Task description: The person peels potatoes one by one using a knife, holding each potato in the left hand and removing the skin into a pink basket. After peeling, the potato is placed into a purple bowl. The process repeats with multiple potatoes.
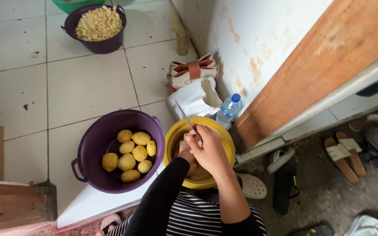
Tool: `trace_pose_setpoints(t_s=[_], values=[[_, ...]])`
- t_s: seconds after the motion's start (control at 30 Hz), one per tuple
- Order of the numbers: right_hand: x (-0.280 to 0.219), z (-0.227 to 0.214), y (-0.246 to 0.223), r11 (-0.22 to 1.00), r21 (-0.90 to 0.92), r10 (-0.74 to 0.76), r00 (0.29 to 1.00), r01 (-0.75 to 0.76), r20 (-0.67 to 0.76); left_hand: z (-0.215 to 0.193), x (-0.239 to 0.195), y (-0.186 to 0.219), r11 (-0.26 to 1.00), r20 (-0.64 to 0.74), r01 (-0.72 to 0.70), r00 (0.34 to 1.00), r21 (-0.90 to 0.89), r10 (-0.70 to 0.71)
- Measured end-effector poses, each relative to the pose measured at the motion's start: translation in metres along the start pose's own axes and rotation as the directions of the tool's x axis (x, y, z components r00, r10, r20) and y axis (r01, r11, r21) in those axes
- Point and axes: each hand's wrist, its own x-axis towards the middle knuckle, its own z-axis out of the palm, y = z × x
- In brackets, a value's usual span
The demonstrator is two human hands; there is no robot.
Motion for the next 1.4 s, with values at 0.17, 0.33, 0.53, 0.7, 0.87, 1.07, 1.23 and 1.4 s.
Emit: trace_pose_setpoints(t_s=[0.17, 0.33, 0.53, 0.7, 0.87, 1.07, 1.23, 1.4], values=[[0.009, 0.009, -0.001, 1.000, 0.010, -0.002, 1.000, 0.002, 0.023, 0.022, 0.007, -0.005, 0.893, -0.128, -0.055, 0.992, -0.446, -0.003], [0.012, 0.016, -0.001, 0.999, 0.017, 0.038, 0.998, -0.039, 0.050, 0.028, 0.004, 0.000, 0.681, -0.224, -0.181, 0.974, -0.710, 0.025], [0.017, 0.015, 0.000, 0.999, -0.046, 0.000, 0.999, 0.002, 0.034, -0.041, -0.019, 0.013, 0.982, -0.167, -0.050, 0.986, -0.181, 0.020], [0.021, 0.026, 0.001, 0.999, -0.020, -0.033, 0.998, 0.034, 0.044, -0.107, -0.075, 0.008, 0.891, -0.501, -0.341, 0.851, -0.301, 0.156], [0.022, 0.054, -0.015, 0.995, 0.037, -0.091, 0.992, 0.088, 0.092, -0.120, -0.180, -0.046, 0.851, -0.714, -0.274, 0.683, -0.449, -0.156], [0.002, 0.109, -0.053, 0.992, -0.031, -0.114, 0.961, 0.126, 0.252, -0.066, -0.364, -0.170, 0.094, -0.253, -0.339, 0.462, -0.936, -0.850], [-0.036, 0.169, -0.091, 0.972, -0.027, -0.197, 0.868, 0.235, 0.456, -0.012, -0.519, -0.192, -0.028, -0.040, -0.384, 0.169, -0.923, -0.985], [-0.099, 0.228, -0.132, 0.801, 0.098, -0.519, 0.604, 0.591, 0.605, -0.013, -0.575, -0.179, 0.009, -0.042, -0.554, 0.047, -0.833, -0.998]])
